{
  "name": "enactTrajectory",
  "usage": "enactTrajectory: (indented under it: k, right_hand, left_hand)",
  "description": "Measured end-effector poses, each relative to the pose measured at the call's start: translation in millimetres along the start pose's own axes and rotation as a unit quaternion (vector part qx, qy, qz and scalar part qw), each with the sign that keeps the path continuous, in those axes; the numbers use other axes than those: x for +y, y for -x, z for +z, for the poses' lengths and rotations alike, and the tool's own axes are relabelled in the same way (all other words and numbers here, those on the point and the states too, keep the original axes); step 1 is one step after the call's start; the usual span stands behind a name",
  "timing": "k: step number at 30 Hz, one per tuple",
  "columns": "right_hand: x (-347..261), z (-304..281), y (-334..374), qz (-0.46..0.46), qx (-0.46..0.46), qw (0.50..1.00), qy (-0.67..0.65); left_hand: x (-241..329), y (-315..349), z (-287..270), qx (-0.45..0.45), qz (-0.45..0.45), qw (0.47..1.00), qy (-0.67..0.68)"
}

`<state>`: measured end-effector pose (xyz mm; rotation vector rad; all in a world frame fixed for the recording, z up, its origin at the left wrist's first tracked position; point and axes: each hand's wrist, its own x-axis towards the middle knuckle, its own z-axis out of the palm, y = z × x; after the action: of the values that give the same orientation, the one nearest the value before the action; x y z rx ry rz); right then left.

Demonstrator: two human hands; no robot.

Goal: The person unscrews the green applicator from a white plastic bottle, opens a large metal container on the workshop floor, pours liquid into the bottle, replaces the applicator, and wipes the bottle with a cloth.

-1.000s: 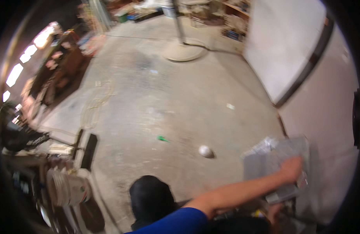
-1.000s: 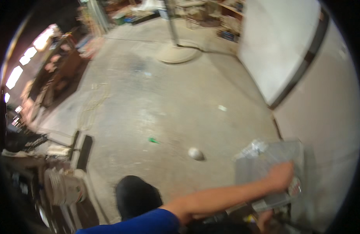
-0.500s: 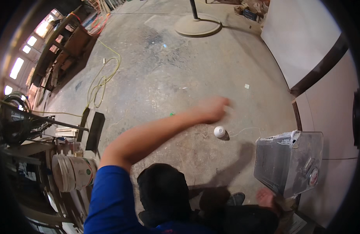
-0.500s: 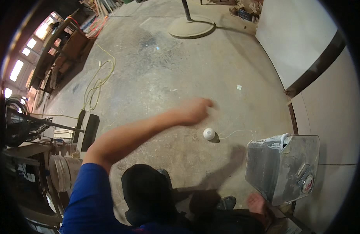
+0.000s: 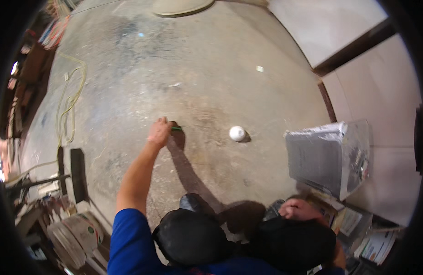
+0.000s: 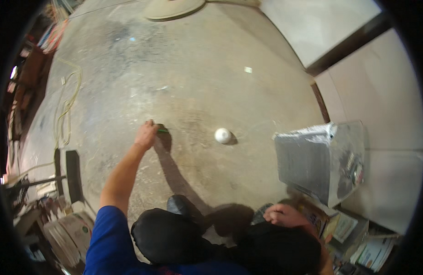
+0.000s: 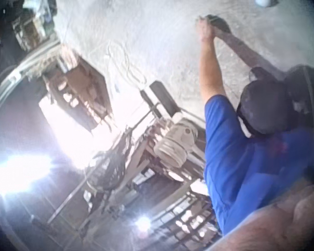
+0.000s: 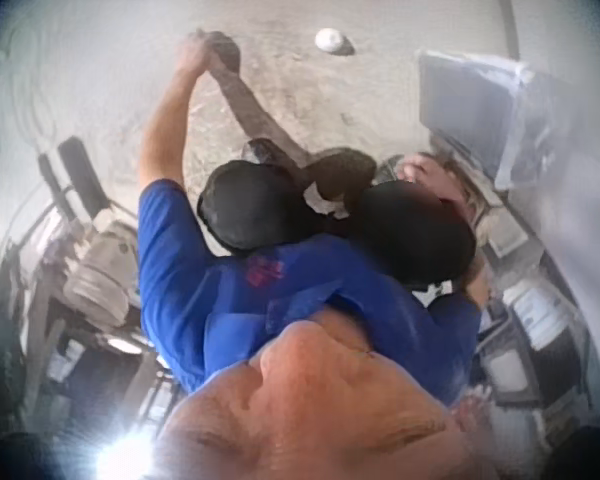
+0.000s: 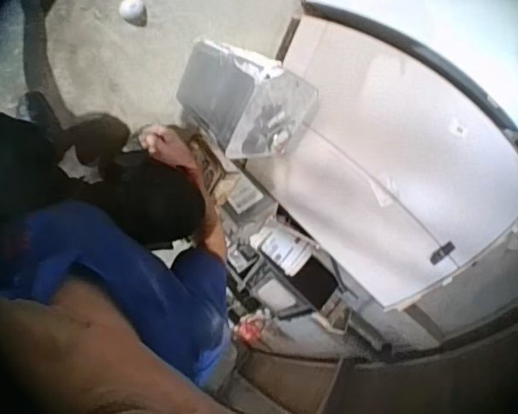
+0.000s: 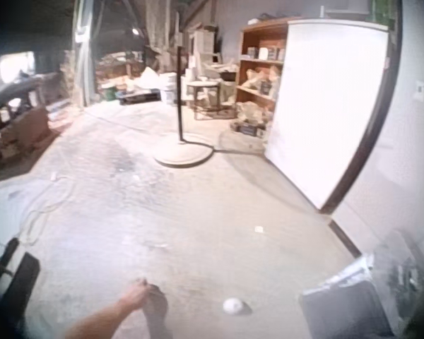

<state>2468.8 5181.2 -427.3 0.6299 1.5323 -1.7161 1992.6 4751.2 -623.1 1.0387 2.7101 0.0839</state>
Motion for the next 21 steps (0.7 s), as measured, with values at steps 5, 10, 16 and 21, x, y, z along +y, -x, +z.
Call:
enactTrajectory:
  k: [5, 10, 16, 21]
  right_hand:
    - [-79, 15, -35, 0.010, 0.051, 0.964, 0.259]
    - [-134, 43, -100, -0.116, 0.119, 0.969, 0.184]
    - [-134, 43, -123, -0.113, 0.037, 0.991, 0.065]
    - [-114, 37, -126, -0.090, 0.044, 0.995, 0.025]
  left_hand:
    - [66, -3, -27, 0.006, 0.010, 0.976, 0.217]
    - [207, 28, -79, -0.187, 0.009, 0.685, 0.704]
    - [256, 51, -67, -0.279, -0.008, 0.490, 0.826]
    - [269, 48, -63, -0.301, -0.007, 0.461, 0.835]
